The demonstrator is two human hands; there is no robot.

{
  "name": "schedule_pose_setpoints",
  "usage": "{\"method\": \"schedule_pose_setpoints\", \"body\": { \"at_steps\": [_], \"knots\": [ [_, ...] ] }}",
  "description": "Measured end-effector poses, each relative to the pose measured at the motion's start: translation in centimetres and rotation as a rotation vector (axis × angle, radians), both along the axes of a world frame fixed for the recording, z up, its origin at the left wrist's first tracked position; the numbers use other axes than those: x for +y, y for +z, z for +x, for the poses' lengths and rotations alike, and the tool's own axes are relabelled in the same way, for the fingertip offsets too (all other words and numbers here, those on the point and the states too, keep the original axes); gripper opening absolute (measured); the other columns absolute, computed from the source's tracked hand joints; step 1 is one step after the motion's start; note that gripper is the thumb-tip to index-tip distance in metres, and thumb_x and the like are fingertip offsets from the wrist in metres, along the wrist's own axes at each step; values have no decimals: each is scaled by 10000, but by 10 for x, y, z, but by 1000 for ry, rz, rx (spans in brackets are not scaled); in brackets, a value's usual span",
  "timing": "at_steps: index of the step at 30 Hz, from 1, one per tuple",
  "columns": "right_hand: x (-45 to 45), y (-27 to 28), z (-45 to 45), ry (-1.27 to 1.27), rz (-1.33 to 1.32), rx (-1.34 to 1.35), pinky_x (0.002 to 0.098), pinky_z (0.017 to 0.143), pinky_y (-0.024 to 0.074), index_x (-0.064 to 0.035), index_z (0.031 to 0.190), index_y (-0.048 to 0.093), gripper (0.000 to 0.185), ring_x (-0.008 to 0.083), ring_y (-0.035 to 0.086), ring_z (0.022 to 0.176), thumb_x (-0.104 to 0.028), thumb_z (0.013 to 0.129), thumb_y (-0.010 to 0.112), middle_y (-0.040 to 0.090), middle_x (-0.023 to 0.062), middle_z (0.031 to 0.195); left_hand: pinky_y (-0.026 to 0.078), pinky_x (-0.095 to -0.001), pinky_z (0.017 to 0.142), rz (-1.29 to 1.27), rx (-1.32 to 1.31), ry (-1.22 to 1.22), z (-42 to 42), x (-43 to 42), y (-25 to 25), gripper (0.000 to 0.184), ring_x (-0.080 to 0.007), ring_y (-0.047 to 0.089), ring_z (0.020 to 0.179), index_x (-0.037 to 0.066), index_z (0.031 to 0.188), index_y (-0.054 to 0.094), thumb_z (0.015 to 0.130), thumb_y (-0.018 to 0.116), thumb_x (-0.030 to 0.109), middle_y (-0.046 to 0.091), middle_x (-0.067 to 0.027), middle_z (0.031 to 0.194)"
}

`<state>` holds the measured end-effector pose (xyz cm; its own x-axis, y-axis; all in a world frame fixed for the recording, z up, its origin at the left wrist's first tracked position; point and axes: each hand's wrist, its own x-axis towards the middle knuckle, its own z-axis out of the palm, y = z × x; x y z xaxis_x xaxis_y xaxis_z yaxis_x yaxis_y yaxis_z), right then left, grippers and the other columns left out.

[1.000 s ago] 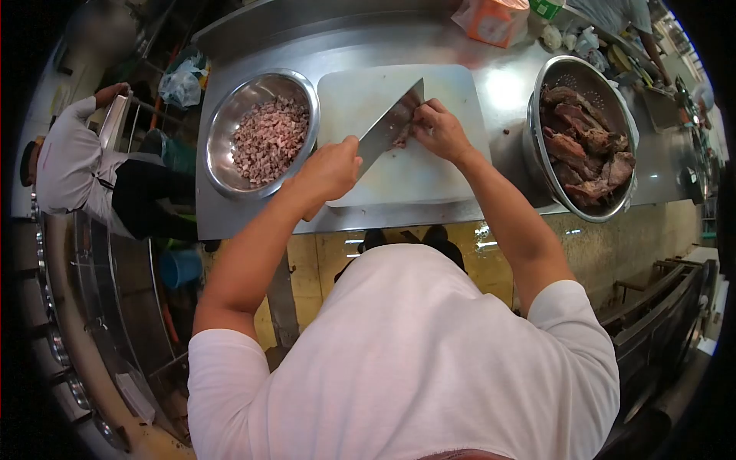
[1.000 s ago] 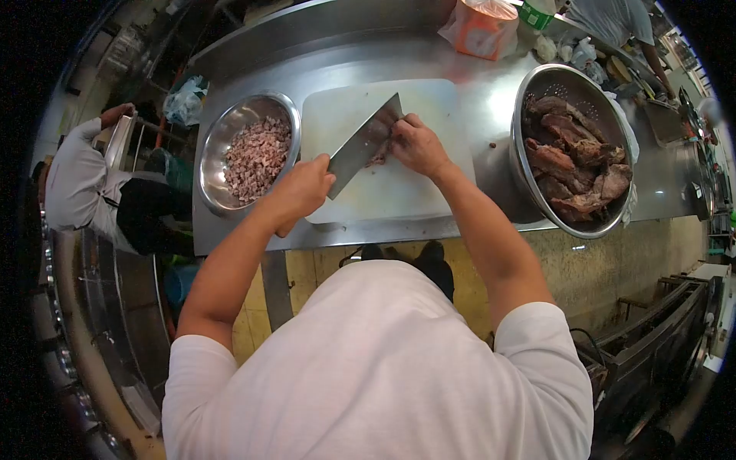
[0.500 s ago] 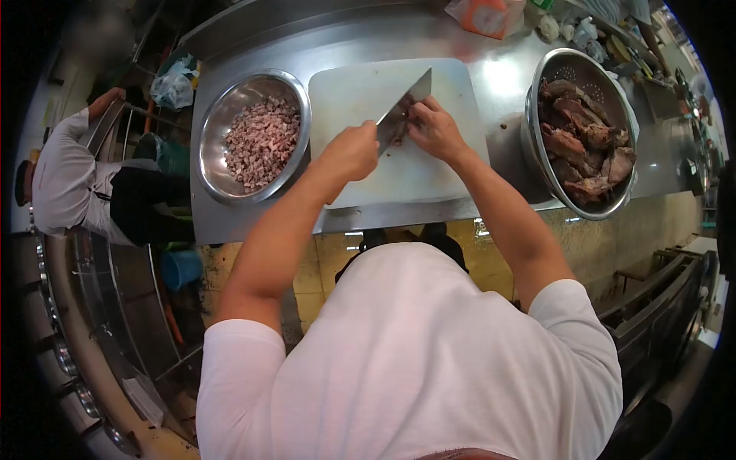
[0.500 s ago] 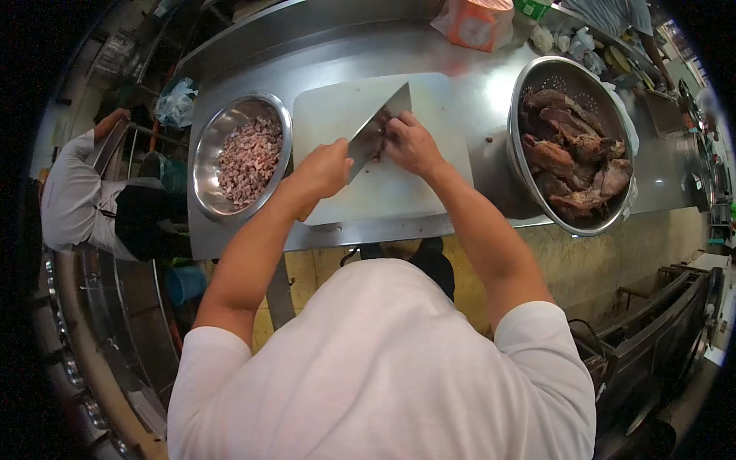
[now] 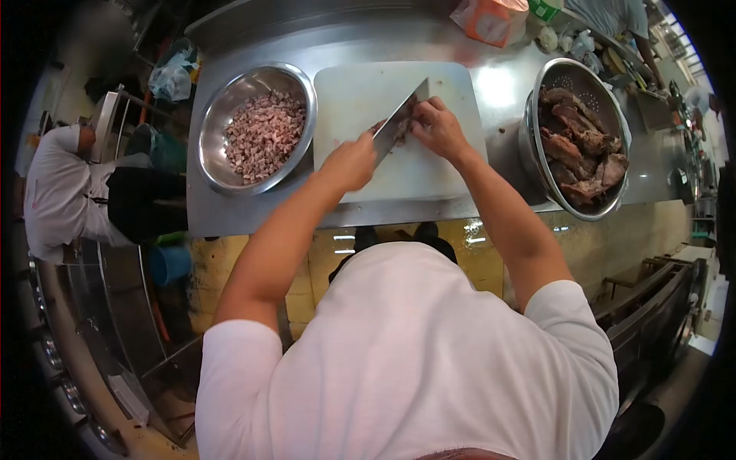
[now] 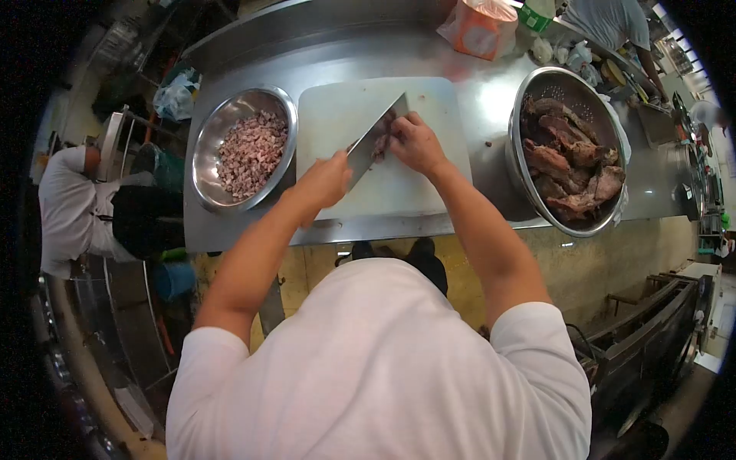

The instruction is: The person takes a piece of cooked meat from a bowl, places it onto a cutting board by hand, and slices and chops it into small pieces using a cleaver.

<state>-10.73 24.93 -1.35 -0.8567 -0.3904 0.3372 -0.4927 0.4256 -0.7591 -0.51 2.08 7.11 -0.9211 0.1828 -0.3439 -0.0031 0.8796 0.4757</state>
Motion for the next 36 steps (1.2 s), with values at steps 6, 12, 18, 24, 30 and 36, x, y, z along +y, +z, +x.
{"method": "schedule_pose_setpoints", "body": {
  "at_steps": [6,12,18,24,30,36],
  "knots": [
    [24,3,-9,0,164,157,426,859,538,-87,1035,648,249,346,644,958,-104,801,733,608,138,1014,527,-524,719,107,-160,154,50,-46,15,249,-422,705,750,-35,1043,540,1032,581,210,704,-278,868],
    [32,19,-15,101,284,-11,412,793,534,-69,1011,645,231,345,646,841,-141,818,749,664,162,941,483,-409,508,221,-21,175,61,-48,8,270,-237,612,493,2,909,466,1036,582,210,594,-129,617],
    [65,25,5,58,174,-564,363,700,535,-13,1018,715,197,192,676,768,-44,844,628,686,111,793,476,-386,485,269,122,212,67,-39,10,254,-201,607,489,16,912,470,1030,589,207,580,-104,614],
    [78,22,15,-28,273,-333,390,841,551,-34,1158,706,294,307,689,909,-147,888,682,697,155,976,516,-411,538,338,-52,238,64,-22,15,257,-259,664,550,-9,943,493,1024,588,215,622,-148,700],
    [73,21,50,-145,344,-263,434,889,539,-35,1121,702,289,379,667,982,-155,861,746,650,200,1084,461,-299,433,724,-352,345,59,-11,0,175,-101,516,478,36,1018,565,1049,578,207,529,-3,656],
    [66,14,62,-180,241,-188,431,888,540,-22,1066,712,248,364,672,958,-77,825,736,652,166,1028,454,-296,411,734,-489,323,51,-11,-21,168,-99,497,466,35,1049,569,1058,565,204,506,7,644]
  ]
}}
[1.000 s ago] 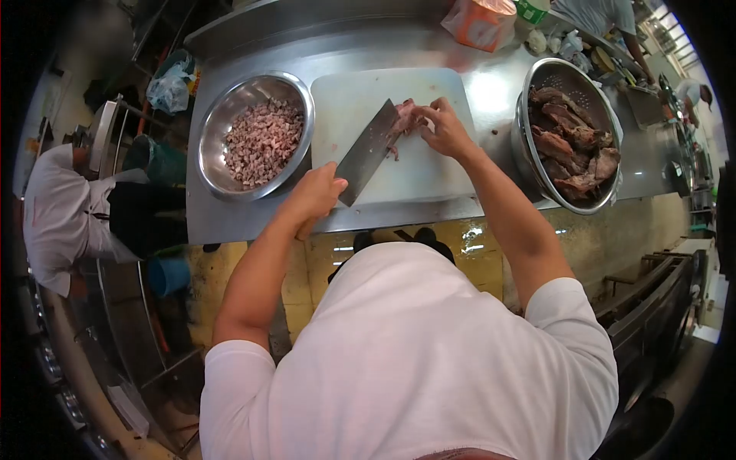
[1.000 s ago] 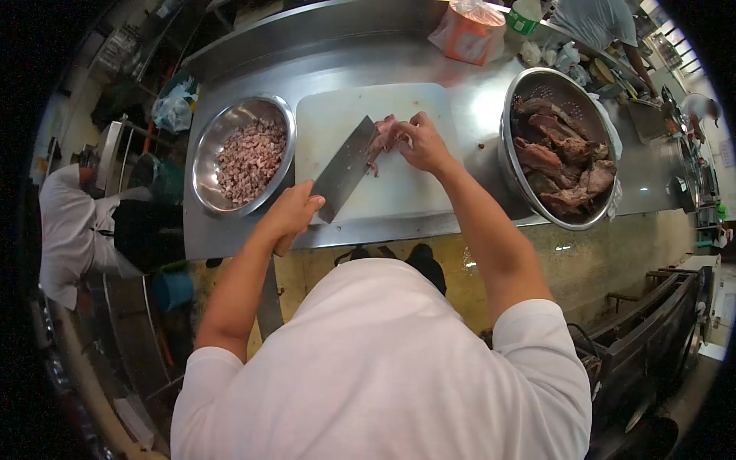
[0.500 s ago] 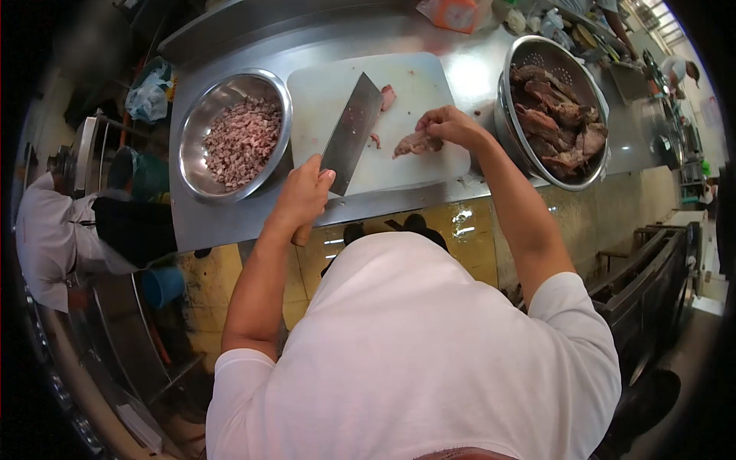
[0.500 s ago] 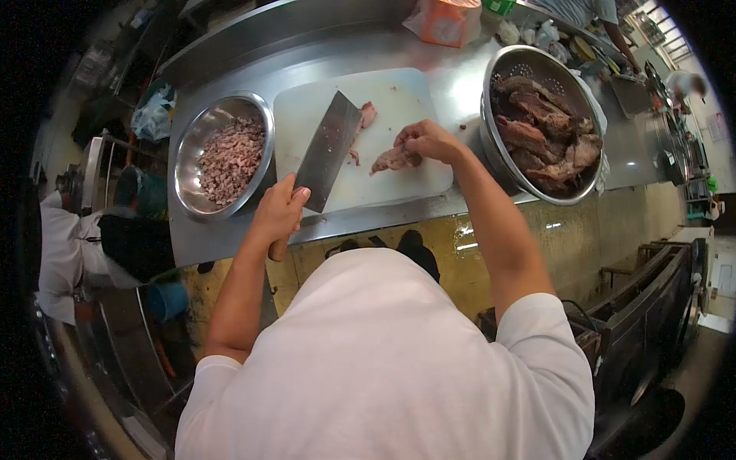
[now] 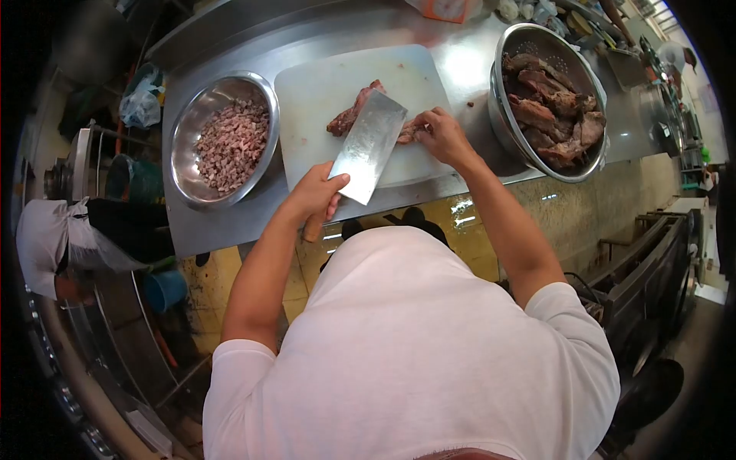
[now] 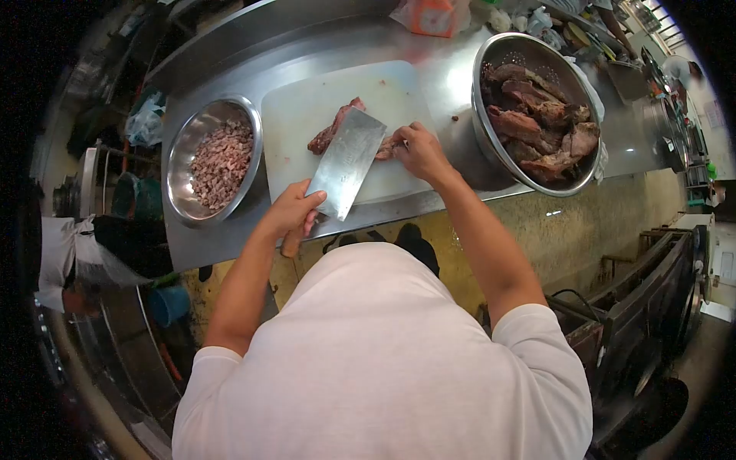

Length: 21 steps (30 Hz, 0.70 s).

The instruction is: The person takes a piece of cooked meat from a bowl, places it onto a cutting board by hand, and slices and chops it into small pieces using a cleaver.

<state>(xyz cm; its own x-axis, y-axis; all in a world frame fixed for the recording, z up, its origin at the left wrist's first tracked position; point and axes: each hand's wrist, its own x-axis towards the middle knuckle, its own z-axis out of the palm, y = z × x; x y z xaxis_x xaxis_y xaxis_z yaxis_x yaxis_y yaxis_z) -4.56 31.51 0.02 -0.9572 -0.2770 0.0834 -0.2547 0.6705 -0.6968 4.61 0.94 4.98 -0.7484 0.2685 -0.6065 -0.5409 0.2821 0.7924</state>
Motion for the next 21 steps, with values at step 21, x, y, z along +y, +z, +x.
{"method": "schedule_pose_setpoints", "body": {
  "at_steps": [21],
  "knots": [
    [-15,3,-8,6,106,185,446,887,534,-25,1025,717,216,394,639,994,-49,810,710,655,177,1034,455,-289,418,58,-74,-12,-6,-29,-4,194,-91,499,455,45,1130,589,1060,581,226,505,24,624]
  ]
}}
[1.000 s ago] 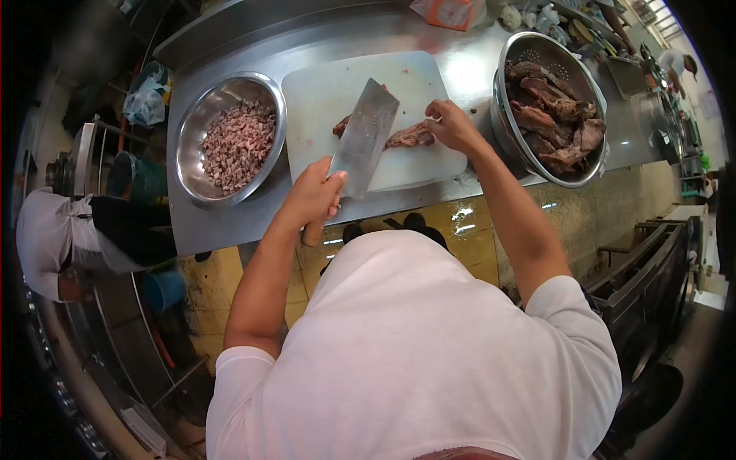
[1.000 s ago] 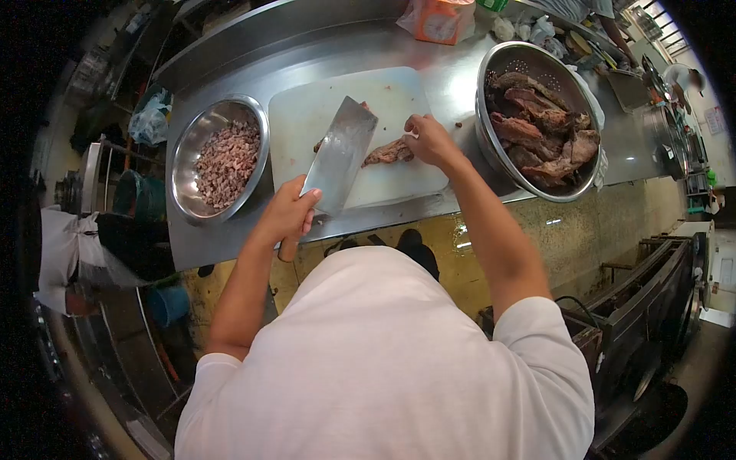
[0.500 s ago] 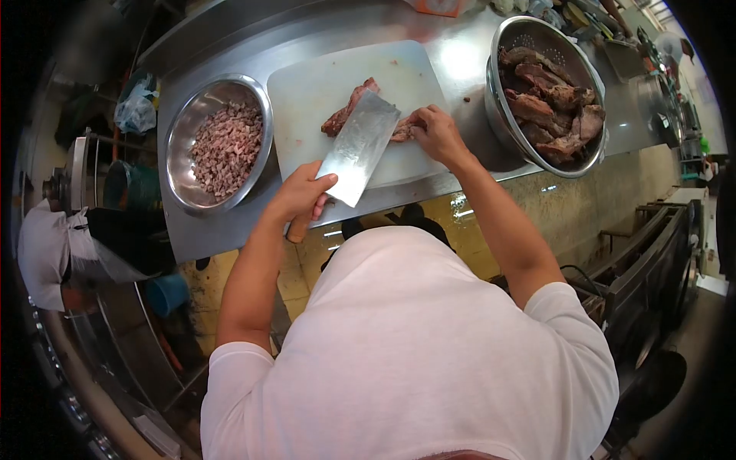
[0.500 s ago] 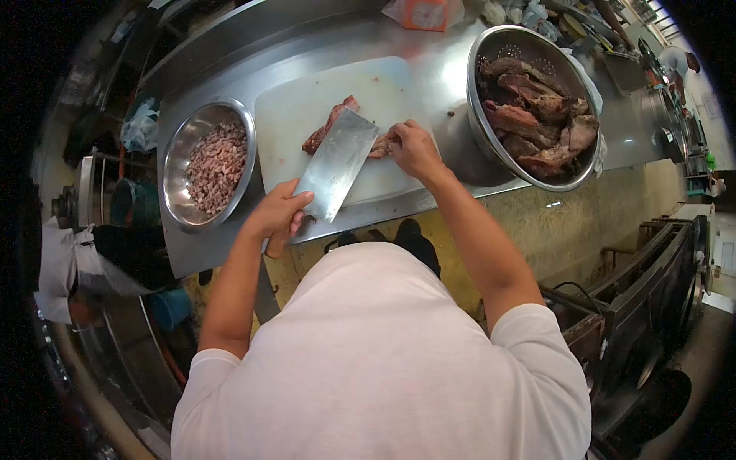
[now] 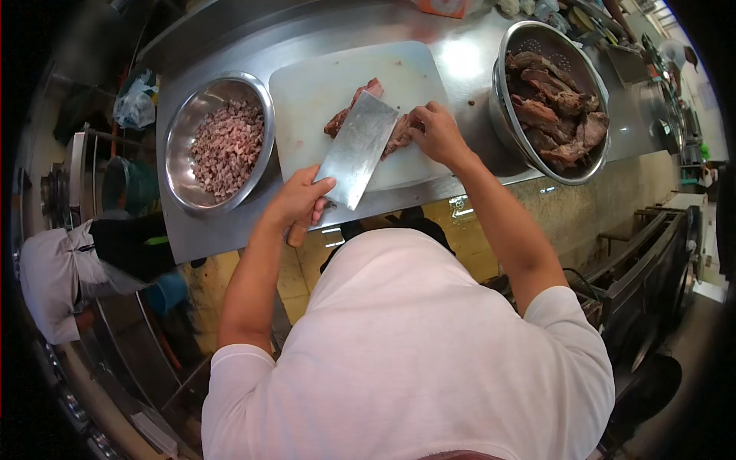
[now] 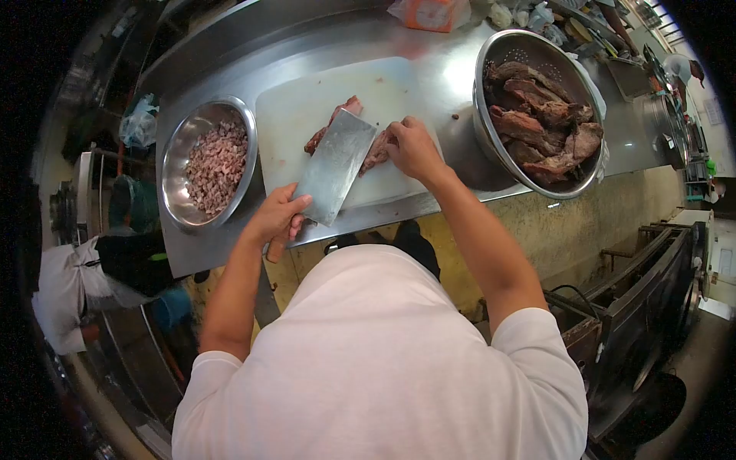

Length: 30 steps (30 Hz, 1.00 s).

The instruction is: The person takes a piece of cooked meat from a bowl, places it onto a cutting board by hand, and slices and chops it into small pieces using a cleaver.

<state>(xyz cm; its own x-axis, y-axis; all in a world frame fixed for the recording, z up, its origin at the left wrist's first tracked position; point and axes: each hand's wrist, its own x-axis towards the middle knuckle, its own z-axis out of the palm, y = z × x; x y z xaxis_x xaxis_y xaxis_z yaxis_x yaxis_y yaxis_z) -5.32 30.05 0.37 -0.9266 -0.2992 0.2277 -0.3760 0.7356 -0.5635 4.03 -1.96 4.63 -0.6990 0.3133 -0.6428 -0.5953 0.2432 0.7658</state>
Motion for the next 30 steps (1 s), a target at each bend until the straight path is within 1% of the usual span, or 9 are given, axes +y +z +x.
{"method": "schedule_pose_setpoints", "body": {
  "at_steps": [1,6,9,11,14,18,21,24,30],
  "knots": [
    [1,0,3,-7,-37,-98,452,889,530,-28,1035,718,230,399,631,1005,-48,805,710,652,178,1043,453,-287,417,27,5,13,3,1,-3,200,-89,499,455,41,1134,589,1058,582,226,506,23,622],
    [1,-8,0,26,-119,-73,444,877,537,-31,1049,725,250,390,645,980,-31,799,710,655,179,1010,458,-292,410,23,4,3,3,8,-10,233,-102,499,436,42,1170,588,1065,591,250,500,27,610],
    [1,-8,1,17,-154,-95,430,875,544,-36,1044,734,252,378,663,961,-11,794,709,664,173,991,455,-303,406,-86,30,-41,-1,13,1,230,-110,493,435,29,1162,575,1061,587,236,496,19,616],
    [-2,-6,2,-3,-180,-133,422,872,547,-38,1037,737,250,372,673,952,0,791,710,670,168,982,439,-308,393,-115,86,-73,-9,20,5,198,-109,493,433,0,1091,573,1051,550,193,490,0,616],
    [-2,-7,1,-11,-125,-146,411,870,555,-47,1037,747,244,361,689,954,3,799,727,686,157,1005,439,-322,387,-98,98,-79,-23,30,-9,202,-118,500,434,-5,1099,577,1045,550,188,490,-9,617],
    [-2,-13,2,-33,-213,-139,404,869,558,-51,1051,752,250,352,694,968,7,808,742,698,155,1040,437,-323,384,-140,75,-99,-19,26,4,200,-123,493,428,4,1108,578,1047,553,193,505,-13,631],
    [0,-20,6,-51,-231,-98,404,870,558,-48,1051,751,249,354,694,967,14,810,741,698,156,1044,443,-323,387,-87,6,-134,-19,21,5,184,-126,483,423,20,1077,562,1049,562,202,515,-11,646],
    [0,-21,6,-51,-255,-62,406,868,558,-40,1042,745,238,360,693,957,22,813,734,694,160,1030,465,-327,411,-64,4,-28,-25,45,-8,179,-123,497,455,46,1026,540,1052,576,219,500,1,641],
    [-1,-26,8,-54,-294,-40,409,852,563,-40,1032,741,226,364,691,947,31,820,713,687,162,1011,472,-335,416,45,-65,-40,-11,33,-10,197,-128,502,463,31,1032,531,1046,586,219,502,-7,640]
  ]
}}
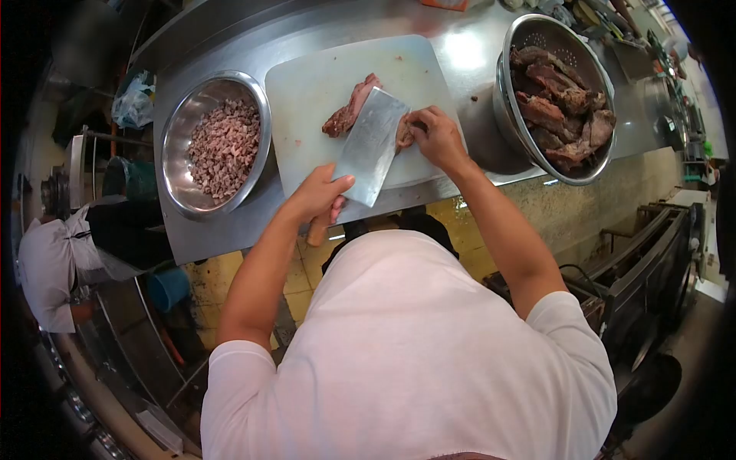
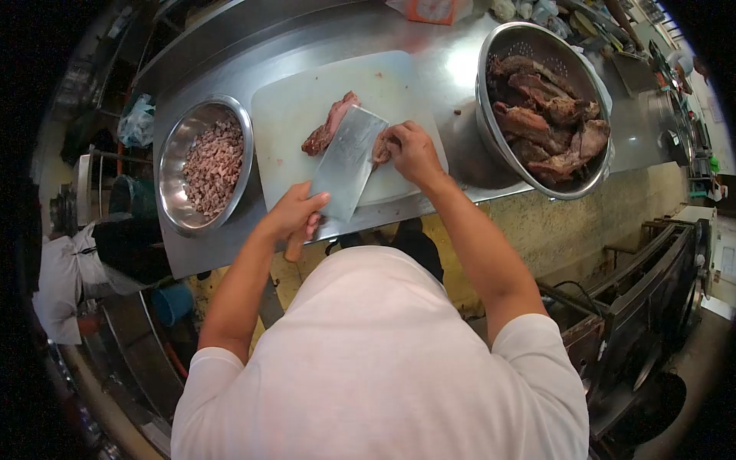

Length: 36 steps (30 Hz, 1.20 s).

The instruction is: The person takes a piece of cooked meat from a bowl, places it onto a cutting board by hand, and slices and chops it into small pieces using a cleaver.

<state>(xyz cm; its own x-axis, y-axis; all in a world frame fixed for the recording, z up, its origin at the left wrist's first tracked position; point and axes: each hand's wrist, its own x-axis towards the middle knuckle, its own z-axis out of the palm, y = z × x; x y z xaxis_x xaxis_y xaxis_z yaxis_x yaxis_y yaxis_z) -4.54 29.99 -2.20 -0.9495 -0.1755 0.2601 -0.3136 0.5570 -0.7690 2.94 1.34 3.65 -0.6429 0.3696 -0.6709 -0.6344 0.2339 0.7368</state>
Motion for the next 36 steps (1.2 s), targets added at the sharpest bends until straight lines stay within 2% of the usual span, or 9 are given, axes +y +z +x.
{"method": "schedule_pose_setpoints", "body": {
  "at_steps": [8,10,11,13,14,16,26,32,36],
  "knots": [
    [0,3,-3,6,64,-1,416,839,562,-39,1030,732,203,368,684,937,14,836,713,676,160,998,478,-340,432,-248,257,-36,1,21,26,217,-139,567,497,-11,1029,520,1045,563,200,556,-52,665],
    [2,3,0,28,39,26,416,835,560,-41,1035,731,194,366,680,938,-9,844,720,670,151,997,534,-446,534,-474,364,-179,11,14,71,203,-258,644,545,-17,1024,517,1036,558,182,628,-149,696],
    [1,3,2,31,37,26,416,835,560,-41,1035,731,194,366,680,938,-9,844,720,670,151,997,534,-446,534,-476,362,-176,18,14,66,203,-258,644,545,-17,1024,517,1036,558,182,628,-149,696],
    [-1,4,1,38,58,102,426,836,555,-43,1016,723,171,368,668,946,-26,846,721,665,146,1000,534,-577,689,-718,881,-284,27,16,62,157,-434,691,676,-13,1022,505,1024,527,142,672,-268,765],
    [-1,2,-1,39,55,103,426,836,555,-43,1016,723,171,368,668,946,-26,846,721,665,146,1000,534,-577,689,-721,881,-284,31,20,63,157,-434,691,676,-13,1022,505,1024,527,142,672,-268,765],
    [1,-5,-4,61,65,101,441,835,546,-46,984,707,144,378,652,959,-34,841,721,660,147,1005,493,-657,797,-805,716,-340,36,45,81,109,-549,672,825,-21,1030,479,986,500,77,682,-337,850],
    [4,-10,-8,86,53,128,464,846,532,-48,982,673,163,396,633,969,-33,827,719,644,151,974,525,-610,844,-907,745,-403,12,89,42,170,-540,691,864,-45,1064,454,904,499,-9,694,-325,851],
    [7,-7,3,42,25,133,414,801,547,-39,1018,677,186,352,670,904,-5,840,718,651,138,970,528,-608,846,-913,698,-429,33,79,75,189,-533,695,874,-51,1072,447,899,513,-14,695,-332,877],
    [9,-12,-2,68,-18,74,467,842,526,-45,993,664,186,400,632,959,-22,818,721,642,159,971,525,-616,840,-922,639,-438,28,91,56,201,-529,696,873,-46,1069,457,883,531,-23,700,-332,886]
  ]
}}
